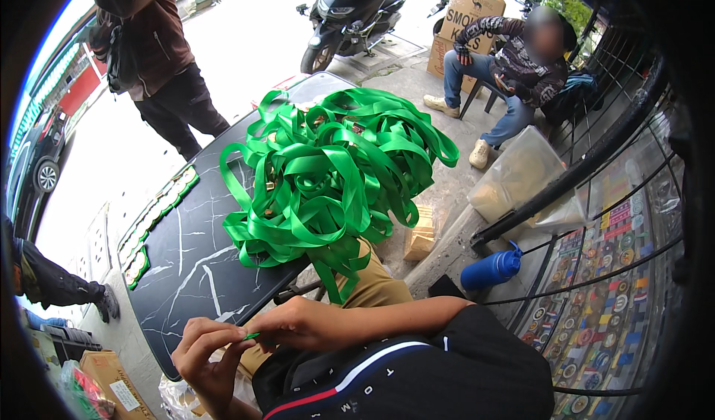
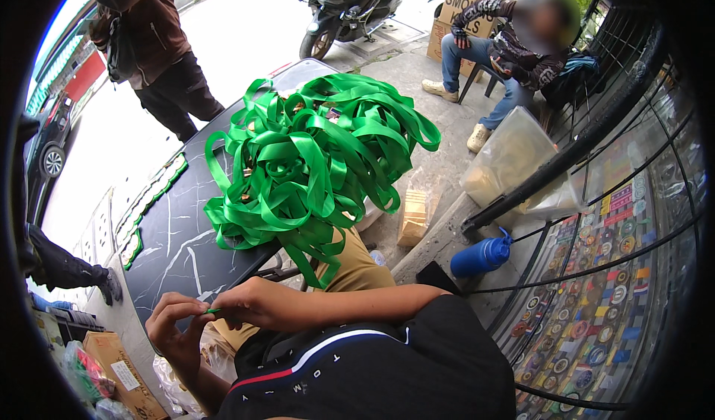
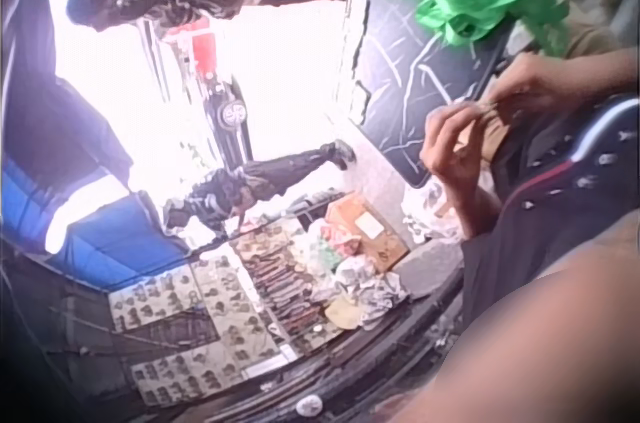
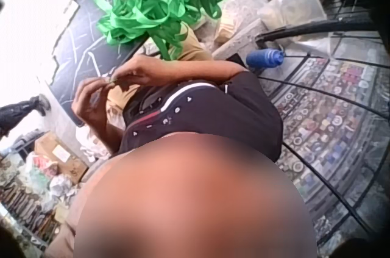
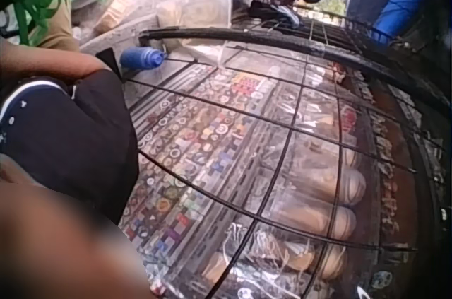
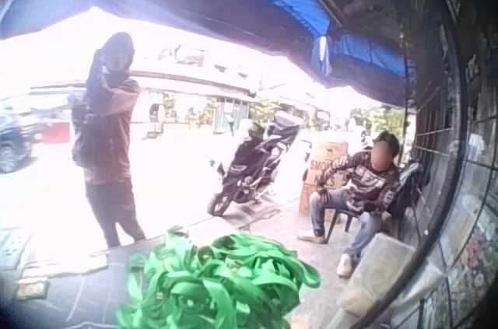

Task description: The person assembles green ribbon keychains by hand. They fold a green ribbon strip, insert a small circular badge into the loop, and place the finished keychain on a black table. The process repeats with multiple ribbons and badges.

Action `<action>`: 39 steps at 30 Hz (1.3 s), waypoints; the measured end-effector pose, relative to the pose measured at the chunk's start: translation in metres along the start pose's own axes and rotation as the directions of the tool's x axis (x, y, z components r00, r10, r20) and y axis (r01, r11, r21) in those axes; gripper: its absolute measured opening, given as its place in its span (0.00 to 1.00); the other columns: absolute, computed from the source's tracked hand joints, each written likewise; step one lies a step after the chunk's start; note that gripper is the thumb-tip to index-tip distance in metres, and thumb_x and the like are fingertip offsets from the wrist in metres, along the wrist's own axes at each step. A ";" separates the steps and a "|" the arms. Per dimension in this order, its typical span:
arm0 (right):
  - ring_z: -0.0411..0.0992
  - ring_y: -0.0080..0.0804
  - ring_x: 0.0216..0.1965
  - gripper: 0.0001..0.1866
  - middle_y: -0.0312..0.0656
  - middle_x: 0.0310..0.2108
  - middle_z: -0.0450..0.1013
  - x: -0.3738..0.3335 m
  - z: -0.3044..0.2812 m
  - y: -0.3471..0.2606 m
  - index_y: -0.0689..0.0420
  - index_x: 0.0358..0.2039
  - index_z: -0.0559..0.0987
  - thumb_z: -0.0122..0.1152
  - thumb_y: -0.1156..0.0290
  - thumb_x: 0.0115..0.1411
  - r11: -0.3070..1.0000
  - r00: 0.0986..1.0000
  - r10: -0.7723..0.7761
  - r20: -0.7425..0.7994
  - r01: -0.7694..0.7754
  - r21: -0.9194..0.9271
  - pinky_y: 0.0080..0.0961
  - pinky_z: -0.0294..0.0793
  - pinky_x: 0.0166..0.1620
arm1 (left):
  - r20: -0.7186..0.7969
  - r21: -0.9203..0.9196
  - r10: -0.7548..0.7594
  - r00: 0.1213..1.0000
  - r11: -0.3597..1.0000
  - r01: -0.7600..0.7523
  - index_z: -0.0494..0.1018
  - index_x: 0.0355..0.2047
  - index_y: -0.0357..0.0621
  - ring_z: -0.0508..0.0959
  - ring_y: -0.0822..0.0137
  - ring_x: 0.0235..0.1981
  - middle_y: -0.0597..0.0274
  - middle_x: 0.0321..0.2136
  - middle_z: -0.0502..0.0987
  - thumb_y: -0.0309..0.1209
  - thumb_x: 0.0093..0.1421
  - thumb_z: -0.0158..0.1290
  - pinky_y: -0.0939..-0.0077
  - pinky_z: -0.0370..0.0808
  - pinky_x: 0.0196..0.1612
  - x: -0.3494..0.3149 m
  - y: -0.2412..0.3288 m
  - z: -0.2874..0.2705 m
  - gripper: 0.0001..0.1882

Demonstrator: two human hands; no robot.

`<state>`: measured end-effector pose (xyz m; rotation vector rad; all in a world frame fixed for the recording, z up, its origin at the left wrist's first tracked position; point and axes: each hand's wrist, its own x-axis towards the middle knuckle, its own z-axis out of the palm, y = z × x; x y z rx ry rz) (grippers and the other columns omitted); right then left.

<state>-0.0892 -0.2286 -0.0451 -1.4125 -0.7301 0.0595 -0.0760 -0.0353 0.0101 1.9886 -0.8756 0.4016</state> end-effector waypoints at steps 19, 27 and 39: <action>0.76 0.39 0.28 0.07 0.45 0.24 0.74 -0.002 0.001 0.003 0.63 0.37 0.75 0.53 0.81 0.57 0.990 0.998 -0.045 0.037 0.050 -0.133 0.31 0.73 0.33 | -0.040 0.004 -0.103 0.994 0.995 0.103 0.77 0.23 0.36 0.75 0.69 0.20 0.61 0.18 0.76 0.17 0.36 0.69 0.79 0.68 0.25 -0.009 0.004 -0.001 0.13; 0.76 0.39 0.28 0.08 0.45 0.25 0.75 0.003 0.001 0.001 0.63 0.38 0.76 0.54 0.81 0.58 0.998 0.992 -0.012 0.124 0.019 -0.055 0.31 0.73 0.34 | -0.120 -0.035 -0.137 0.983 0.990 0.134 0.77 0.23 0.36 0.74 0.69 0.19 0.60 0.18 0.76 0.18 0.38 0.69 0.80 0.68 0.25 -0.014 0.002 0.000 0.12; 0.77 0.27 0.29 0.10 0.41 0.26 0.77 0.040 -0.012 -0.023 0.64 0.41 0.77 0.54 0.71 0.67 0.966 0.988 -0.105 0.113 0.074 0.248 0.25 0.75 0.36 | 0.652 -0.676 -0.128 0.747 -0.545 0.496 0.69 0.42 0.36 0.77 0.67 0.23 0.61 0.20 0.75 0.55 0.63 0.51 0.78 0.73 0.31 -0.074 -0.008 0.031 0.29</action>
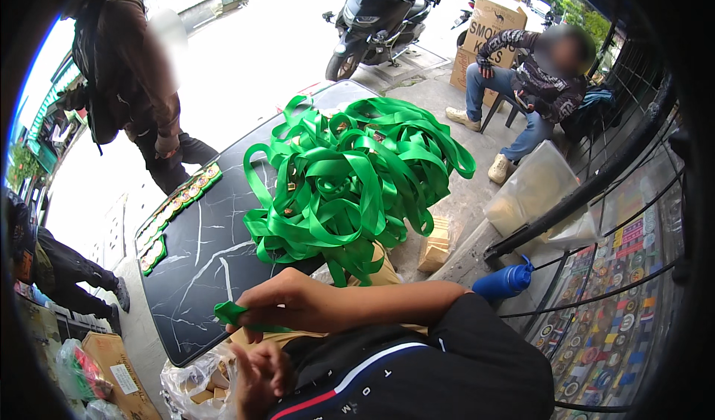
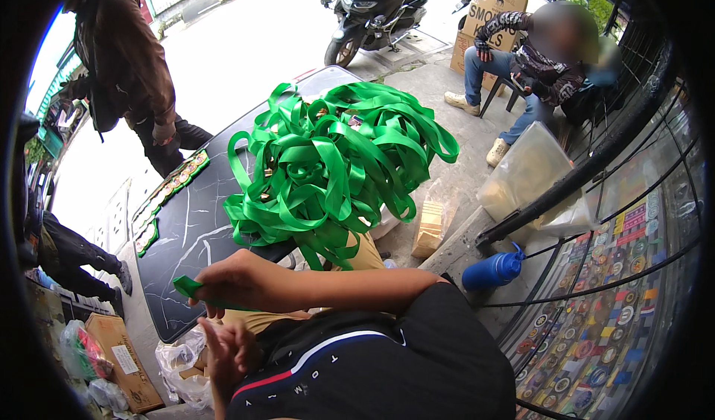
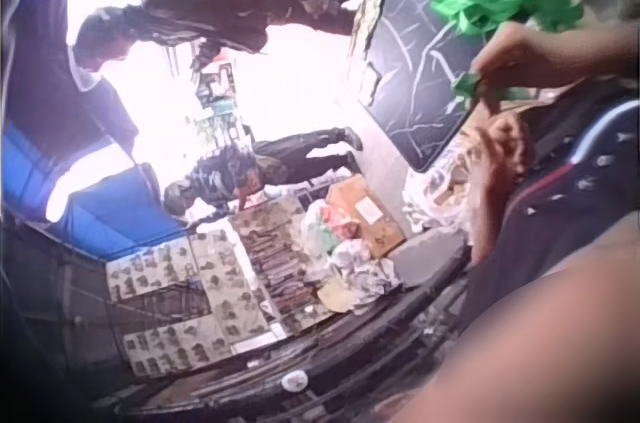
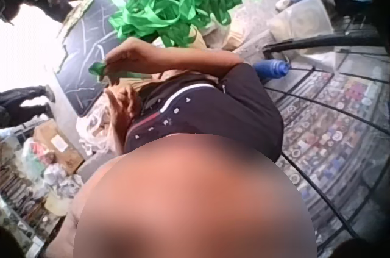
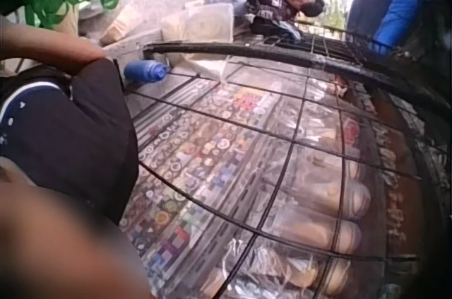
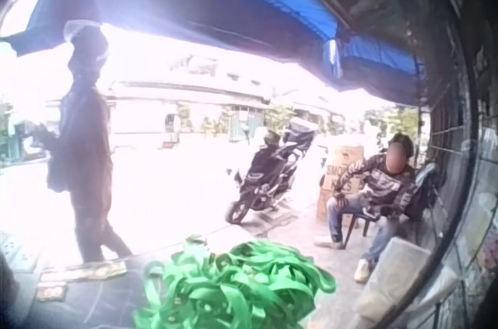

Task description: The person assembles green ribbon keychains by hand. They fold a green ribbon strip, insert a small circular badge into the loop, and place the finished keychain on a black table. The process repeats with multiple ribbons and badges.

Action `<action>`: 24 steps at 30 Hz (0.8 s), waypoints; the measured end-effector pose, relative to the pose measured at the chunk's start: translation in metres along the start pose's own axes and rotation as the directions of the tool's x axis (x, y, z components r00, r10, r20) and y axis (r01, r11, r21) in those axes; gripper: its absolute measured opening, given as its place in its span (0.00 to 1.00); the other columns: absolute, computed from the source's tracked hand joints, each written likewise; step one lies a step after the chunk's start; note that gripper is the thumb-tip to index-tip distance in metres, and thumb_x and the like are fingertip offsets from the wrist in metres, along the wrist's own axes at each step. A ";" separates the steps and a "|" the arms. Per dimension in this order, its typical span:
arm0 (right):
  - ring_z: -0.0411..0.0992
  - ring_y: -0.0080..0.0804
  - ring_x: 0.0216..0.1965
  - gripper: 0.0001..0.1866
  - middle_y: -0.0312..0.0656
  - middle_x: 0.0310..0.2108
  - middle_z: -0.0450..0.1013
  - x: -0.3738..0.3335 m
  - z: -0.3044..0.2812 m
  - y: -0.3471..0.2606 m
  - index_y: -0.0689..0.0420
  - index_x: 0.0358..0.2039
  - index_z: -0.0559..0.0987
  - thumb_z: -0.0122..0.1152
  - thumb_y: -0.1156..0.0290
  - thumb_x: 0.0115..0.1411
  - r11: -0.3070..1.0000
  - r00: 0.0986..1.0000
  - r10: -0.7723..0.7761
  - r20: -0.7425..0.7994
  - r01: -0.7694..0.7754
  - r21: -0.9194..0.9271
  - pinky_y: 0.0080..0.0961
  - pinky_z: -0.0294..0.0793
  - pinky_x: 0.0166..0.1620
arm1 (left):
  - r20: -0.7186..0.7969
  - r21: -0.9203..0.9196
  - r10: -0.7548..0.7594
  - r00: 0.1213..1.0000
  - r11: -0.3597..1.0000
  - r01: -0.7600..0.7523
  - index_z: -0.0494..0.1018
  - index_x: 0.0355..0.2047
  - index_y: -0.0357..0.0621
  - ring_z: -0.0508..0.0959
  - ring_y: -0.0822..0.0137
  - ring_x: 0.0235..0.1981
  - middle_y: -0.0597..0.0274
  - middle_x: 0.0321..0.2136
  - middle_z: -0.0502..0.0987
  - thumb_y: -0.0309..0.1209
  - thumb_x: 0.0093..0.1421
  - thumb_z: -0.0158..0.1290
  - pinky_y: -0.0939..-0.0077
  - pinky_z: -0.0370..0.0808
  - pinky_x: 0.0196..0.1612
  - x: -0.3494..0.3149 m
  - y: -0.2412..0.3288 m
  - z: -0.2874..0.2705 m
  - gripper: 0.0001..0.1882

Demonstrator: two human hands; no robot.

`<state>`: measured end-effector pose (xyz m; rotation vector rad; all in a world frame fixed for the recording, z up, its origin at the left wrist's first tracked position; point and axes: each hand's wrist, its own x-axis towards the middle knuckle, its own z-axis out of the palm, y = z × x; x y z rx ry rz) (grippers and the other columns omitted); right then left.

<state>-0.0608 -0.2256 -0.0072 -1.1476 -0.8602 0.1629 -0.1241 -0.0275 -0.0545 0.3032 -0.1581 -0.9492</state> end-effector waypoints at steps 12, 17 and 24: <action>0.79 0.47 0.37 0.30 0.54 0.33 0.79 -0.047 -0.020 -0.091 0.74 0.39 0.79 0.38 0.56 0.70 0.907 0.923 -0.343 0.175 0.276 0.319 0.39 0.77 0.46 | -0.596 -0.398 0.281 0.752 0.711 -0.581 0.66 0.56 0.34 0.75 0.60 0.55 0.53 0.53 0.75 0.36 0.72 0.40 0.62 0.77 0.56 -0.038 -0.022 -0.074 0.20; 0.79 0.40 0.38 0.10 0.47 0.36 0.80 -0.053 -0.020 -0.081 0.67 0.40 0.80 0.54 0.75 0.65 0.908 0.950 -0.250 0.189 0.162 0.386 0.30 0.76 0.45 | -0.471 -0.013 0.662 0.583 0.655 -0.755 0.64 0.60 0.37 0.73 0.63 0.57 0.55 0.57 0.71 0.28 0.72 0.38 0.65 0.75 0.58 -0.081 0.012 -0.046 0.19; 0.78 0.37 0.42 0.11 0.45 0.40 0.79 -0.050 -0.025 -0.063 0.66 0.44 0.78 0.53 0.78 0.64 0.970 0.904 0.004 0.427 -0.107 0.217 0.27 0.75 0.45 | -0.376 0.553 0.918 0.123 0.329 -0.766 0.59 0.63 0.34 0.66 0.63 0.63 0.52 0.62 0.65 0.29 0.70 0.42 0.72 0.71 0.61 -0.074 0.074 -0.010 0.22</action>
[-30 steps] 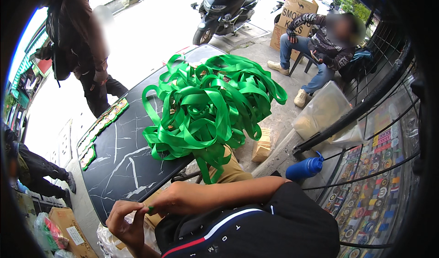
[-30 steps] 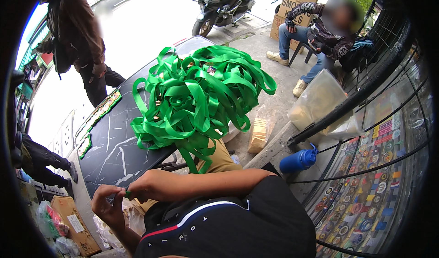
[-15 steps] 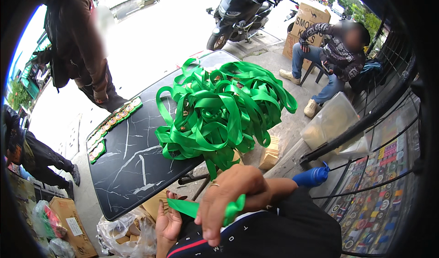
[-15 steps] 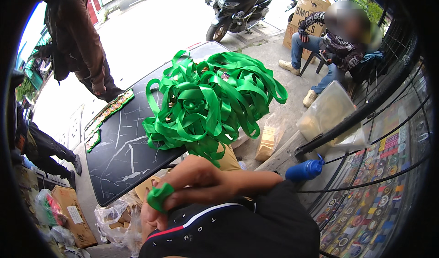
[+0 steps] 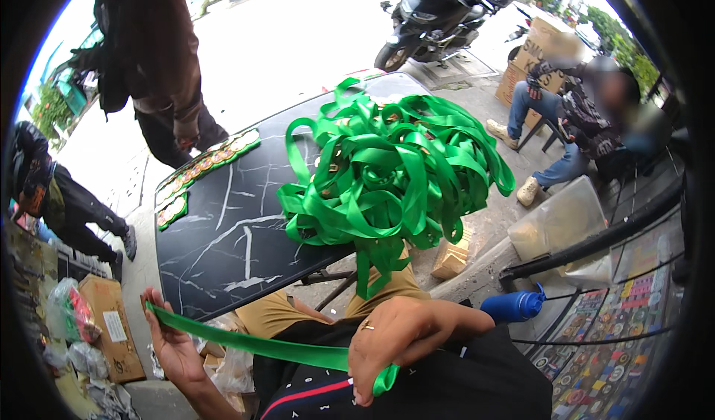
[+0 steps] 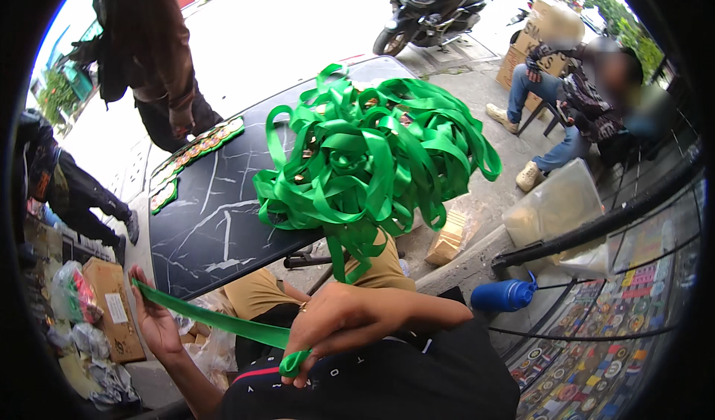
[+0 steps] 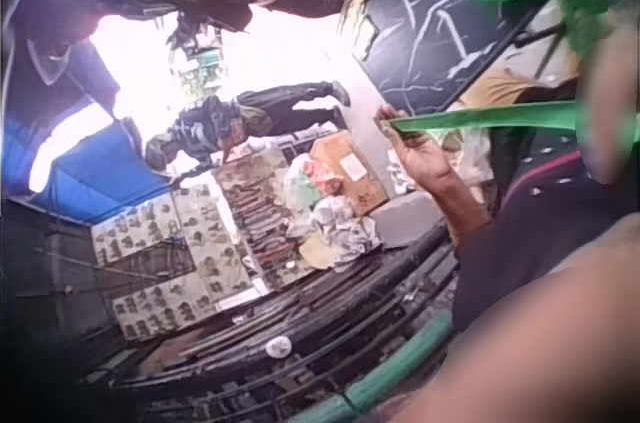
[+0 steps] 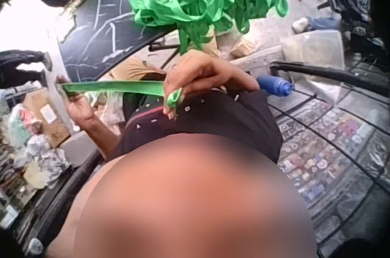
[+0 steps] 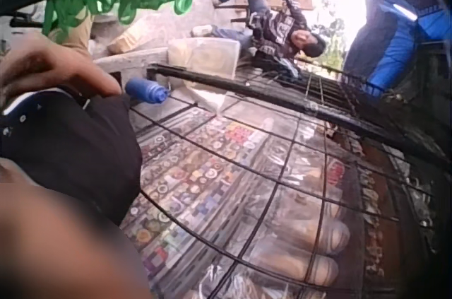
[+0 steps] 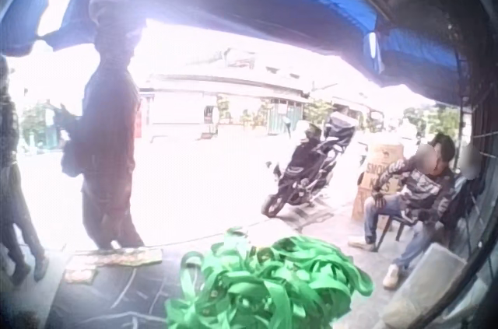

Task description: The person assembles green ribbon keychains by hand. They fold a green ribbon strip, insert a small circular badge into the loop, and place the finished keychain on a black table. The process repeats with multiple ribbons and badges.

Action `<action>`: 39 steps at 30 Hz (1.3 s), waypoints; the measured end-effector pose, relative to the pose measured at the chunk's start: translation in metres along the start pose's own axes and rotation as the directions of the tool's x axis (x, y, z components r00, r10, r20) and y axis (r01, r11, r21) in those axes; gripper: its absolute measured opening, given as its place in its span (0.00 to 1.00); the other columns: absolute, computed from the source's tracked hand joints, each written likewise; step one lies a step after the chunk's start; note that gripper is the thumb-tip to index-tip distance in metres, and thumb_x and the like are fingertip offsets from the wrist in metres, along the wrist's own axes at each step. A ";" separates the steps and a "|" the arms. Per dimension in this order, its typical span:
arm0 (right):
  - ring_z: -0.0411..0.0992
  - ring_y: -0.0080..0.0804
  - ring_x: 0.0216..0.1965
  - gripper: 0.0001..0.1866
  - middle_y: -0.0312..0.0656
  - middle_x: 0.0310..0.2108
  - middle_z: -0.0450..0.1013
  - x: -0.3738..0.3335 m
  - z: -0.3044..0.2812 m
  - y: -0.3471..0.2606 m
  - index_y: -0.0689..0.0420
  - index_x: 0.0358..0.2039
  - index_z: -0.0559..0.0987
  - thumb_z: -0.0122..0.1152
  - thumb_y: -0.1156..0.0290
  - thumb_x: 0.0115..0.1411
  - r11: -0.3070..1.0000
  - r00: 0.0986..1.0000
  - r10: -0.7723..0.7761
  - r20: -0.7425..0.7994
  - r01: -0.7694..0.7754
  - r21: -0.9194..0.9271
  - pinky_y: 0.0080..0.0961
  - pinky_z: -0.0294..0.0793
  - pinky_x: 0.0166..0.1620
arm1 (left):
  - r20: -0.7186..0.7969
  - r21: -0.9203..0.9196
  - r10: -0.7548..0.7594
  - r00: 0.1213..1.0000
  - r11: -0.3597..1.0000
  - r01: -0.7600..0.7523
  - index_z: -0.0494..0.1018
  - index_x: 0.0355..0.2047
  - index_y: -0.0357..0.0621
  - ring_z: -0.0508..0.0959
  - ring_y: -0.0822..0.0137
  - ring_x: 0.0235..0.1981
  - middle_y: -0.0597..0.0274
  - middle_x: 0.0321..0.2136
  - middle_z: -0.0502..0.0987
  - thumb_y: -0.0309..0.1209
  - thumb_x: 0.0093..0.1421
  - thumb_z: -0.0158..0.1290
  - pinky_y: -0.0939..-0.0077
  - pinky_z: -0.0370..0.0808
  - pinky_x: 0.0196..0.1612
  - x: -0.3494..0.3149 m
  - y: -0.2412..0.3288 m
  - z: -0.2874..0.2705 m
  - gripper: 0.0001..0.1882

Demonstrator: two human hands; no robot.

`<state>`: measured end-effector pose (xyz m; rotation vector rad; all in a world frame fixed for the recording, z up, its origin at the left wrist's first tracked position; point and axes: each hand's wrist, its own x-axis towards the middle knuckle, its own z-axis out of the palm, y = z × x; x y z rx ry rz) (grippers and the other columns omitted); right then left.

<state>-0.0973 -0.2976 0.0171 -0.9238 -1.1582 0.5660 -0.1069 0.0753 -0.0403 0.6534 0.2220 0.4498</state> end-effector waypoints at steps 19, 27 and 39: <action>0.79 0.28 0.34 0.17 0.46 0.31 0.80 0.065 -0.036 0.086 0.68 0.45 0.77 0.49 0.66 0.70 0.930 0.815 0.368 -0.447 -0.319 0.184 0.20 0.77 0.38 | 0.561 0.467 -0.516 0.647 0.843 0.267 0.64 0.59 0.32 0.78 0.71 0.46 0.48 0.50 0.76 0.24 0.68 0.46 0.82 0.79 0.38 -0.004 -0.067 0.107 0.20; 0.79 0.32 0.31 0.16 0.48 0.29 0.79 0.064 -0.037 0.092 0.69 0.41 0.77 0.49 0.67 0.70 0.954 0.787 0.301 -0.538 -0.243 0.178 0.24 0.79 0.35 | 0.595 0.568 -0.391 0.702 0.823 -0.024 0.68 0.56 0.30 0.79 0.63 0.49 0.45 0.47 0.78 0.23 0.66 0.49 0.73 0.78 0.49 -0.004 -0.076 0.115 0.18; 0.69 0.29 0.39 0.09 0.35 0.32 0.79 0.030 -0.039 0.113 0.58 0.34 0.83 0.67 0.81 0.51 0.734 0.755 -0.106 -0.647 -0.380 -0.564 0.26 0.66 0.45 | 0.678 0.355 -0.061 0.732 0.900 -0.253 0.65 0.59 0.30 0.78 0.53 0.51 0.40 0.49 0.75 0.26 0.68 0.45 0.66 0.79 0.51 0.022 -0.039 0.146 0.20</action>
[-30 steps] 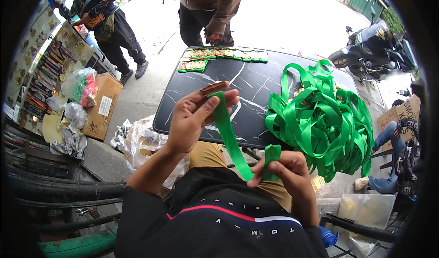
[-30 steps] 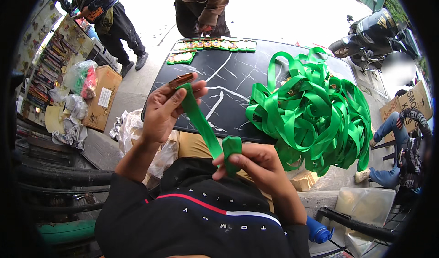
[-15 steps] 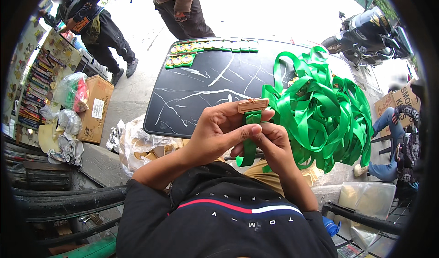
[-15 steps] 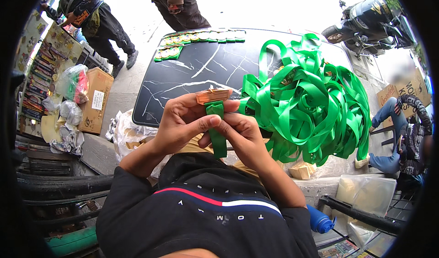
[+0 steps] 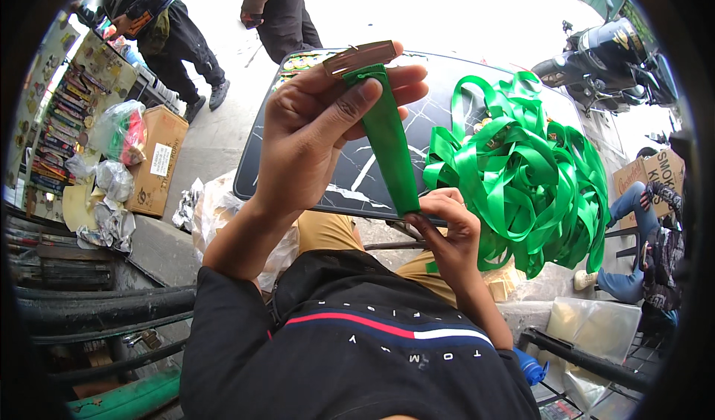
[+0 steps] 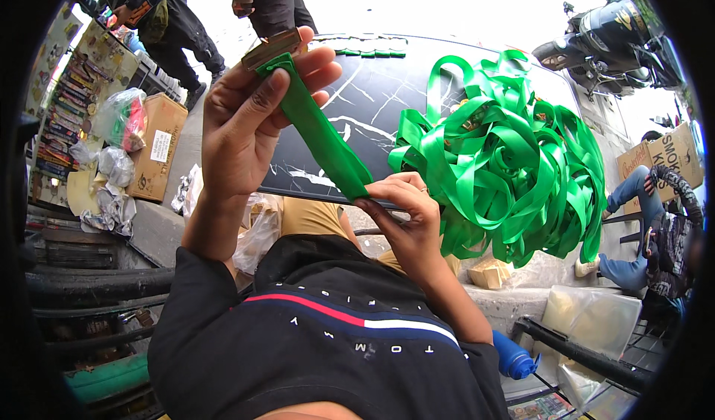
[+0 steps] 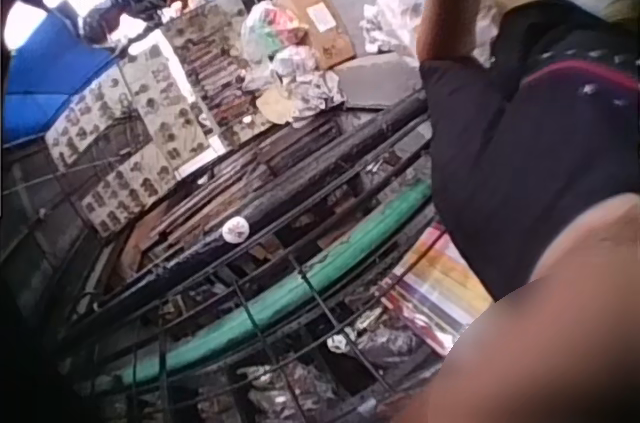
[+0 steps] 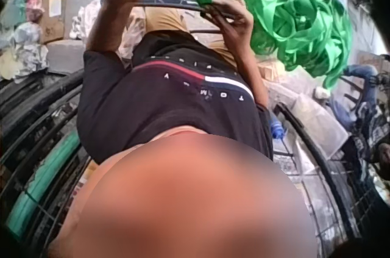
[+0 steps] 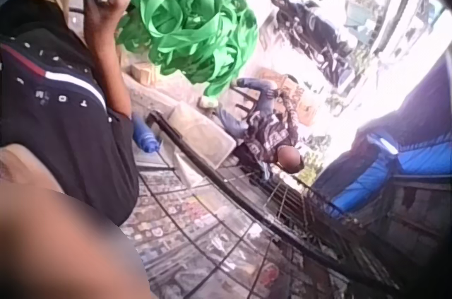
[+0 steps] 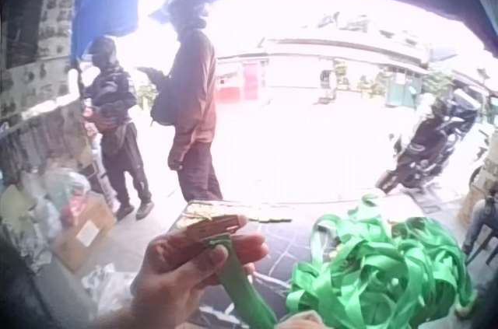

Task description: The person assembles green ribbon keychains by hand. They fold a green ribbon strip, insert a small circular badge into the loop, and place the finished keychain on a black table. The process repeats with multiple ribbons and badges.

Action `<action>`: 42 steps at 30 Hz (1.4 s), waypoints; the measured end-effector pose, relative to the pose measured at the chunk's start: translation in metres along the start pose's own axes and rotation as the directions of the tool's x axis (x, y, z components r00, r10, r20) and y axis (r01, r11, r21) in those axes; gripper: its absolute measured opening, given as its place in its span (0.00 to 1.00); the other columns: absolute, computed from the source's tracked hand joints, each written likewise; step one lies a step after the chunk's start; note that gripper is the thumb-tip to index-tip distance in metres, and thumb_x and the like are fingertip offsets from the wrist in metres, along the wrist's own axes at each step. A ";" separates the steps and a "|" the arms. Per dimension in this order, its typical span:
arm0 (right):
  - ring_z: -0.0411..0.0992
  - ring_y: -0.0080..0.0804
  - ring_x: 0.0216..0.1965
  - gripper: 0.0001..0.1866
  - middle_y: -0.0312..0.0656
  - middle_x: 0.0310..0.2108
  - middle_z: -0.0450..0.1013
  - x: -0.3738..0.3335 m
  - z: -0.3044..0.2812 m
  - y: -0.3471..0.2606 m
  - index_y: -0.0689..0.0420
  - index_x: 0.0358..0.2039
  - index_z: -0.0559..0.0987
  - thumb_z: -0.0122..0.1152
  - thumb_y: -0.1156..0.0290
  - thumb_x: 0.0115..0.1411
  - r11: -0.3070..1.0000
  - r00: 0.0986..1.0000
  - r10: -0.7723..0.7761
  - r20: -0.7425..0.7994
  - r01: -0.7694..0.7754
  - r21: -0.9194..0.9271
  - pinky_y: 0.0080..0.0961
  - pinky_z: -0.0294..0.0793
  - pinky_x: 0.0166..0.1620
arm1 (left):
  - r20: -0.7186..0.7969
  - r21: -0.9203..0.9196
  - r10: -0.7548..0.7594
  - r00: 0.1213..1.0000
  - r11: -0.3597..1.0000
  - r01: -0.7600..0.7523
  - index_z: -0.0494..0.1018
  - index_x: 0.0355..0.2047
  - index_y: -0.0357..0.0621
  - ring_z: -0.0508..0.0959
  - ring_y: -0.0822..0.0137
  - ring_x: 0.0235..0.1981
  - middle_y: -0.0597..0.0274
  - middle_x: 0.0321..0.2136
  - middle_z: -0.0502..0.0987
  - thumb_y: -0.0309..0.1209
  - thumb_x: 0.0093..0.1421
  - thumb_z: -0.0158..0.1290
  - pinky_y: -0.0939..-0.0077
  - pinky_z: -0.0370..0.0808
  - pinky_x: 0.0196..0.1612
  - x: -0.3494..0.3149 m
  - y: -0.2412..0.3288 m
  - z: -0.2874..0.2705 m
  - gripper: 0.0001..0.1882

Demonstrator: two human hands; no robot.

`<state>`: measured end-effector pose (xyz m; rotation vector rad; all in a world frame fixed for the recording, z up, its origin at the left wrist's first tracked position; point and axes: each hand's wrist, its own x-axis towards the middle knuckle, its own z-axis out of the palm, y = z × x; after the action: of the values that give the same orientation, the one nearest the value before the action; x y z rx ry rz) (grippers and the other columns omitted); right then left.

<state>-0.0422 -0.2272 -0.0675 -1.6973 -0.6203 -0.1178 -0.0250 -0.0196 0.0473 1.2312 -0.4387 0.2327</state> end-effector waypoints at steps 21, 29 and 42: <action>0.76 0.22 0.47 0.14 0.24 0.41 0.76 -0.014 -0.042 -0.102 0.23 0.43 0.80 0.64 0.56 0.55 0.358 0.656 -0.661 0.366 0.703 -0.614 0.36 0.56 0.63 | 0.402 -0.360 -0.669 0.625 0.512 0.780 0.66 0.53 0.28 0.78 0.59 0.51 0.48 0.51 0.75 0.27 0.66 0.49 0.67 0.80 0.49 0.013 -0.073 0.034 0.18; 0.80 0.28 0.39 0.09 0.36 0.36 0.80 -0.019 -0.041 -0.069 0.48 0.33 0.82 0.66 0.76 0.51 0.816 0.857 -0.481 0.184 0.514 -0.264 0.27 0.65 0.48 | 0.313 -0.269 -0.483 0.818 0.781 0.564 0.66 0.57 0.33 0.79 0.58 0.49 0.48 0.52 0.75 0.30 0.67 0.49 0.70 0.82 0.45 0.029 -0.036 0.023 0.20; 0.77 0.27 0.34 0.47 0.54 0.48 0.71 -0.002 -0.020 -0.044 0.58 0.65 0.53 0.69 0.87 0.48 0.925 0.973 -0.003 -0.231 0.090 0.368 0.22 0.79 0.40 | 0.343 -0.059 -0.065 0.937 0.994 0.090 0.66 0.57 0.33 0.82 0.57 0.42 0.43 0.48 0.77 0.29 0.69 0.46 0.66 0.82 0.43 0.018 -0.020 0.046 0.19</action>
<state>-0.0588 -0.2422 -0.0245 -1.2745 -0.4765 -0.2099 -0.0105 -0.0709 0.0504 1.2162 -0.6907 -0.0671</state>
